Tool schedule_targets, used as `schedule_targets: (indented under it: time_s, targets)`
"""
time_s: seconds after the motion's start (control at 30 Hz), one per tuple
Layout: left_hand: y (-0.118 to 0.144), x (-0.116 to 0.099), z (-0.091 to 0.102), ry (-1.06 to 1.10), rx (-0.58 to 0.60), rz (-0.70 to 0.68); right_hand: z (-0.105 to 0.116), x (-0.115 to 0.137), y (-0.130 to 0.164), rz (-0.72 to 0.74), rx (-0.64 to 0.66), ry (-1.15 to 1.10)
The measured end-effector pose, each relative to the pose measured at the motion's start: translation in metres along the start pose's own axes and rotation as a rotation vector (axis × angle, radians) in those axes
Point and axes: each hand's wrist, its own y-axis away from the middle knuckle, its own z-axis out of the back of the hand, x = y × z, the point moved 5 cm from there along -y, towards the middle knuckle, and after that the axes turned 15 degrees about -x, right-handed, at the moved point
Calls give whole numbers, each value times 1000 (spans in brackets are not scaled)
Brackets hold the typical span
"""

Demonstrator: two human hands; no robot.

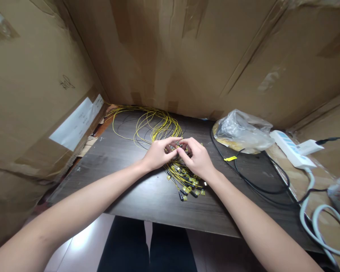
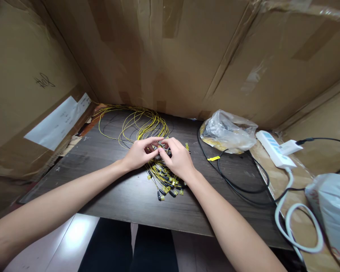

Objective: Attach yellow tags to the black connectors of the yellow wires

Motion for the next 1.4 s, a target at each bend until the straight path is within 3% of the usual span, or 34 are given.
schedule_targets:
  time_s: [0.37, 0.7, 1.23, 1.4]
  targets:
    - [0, 5, 3, -37, -18, 29, 1, 1, -1, 14, 102, -31]
    - [0, -2, 3, -22, -38, 20, 1, 2, -1, 37, 53, -28]
    - [0, -4, -1, 30, 17, 19, 3, 4, -4, -108, 4, -155]
    - [-1, -3, 3, 42, -43, 7, 11, 5, -9, -153, -59, -226]
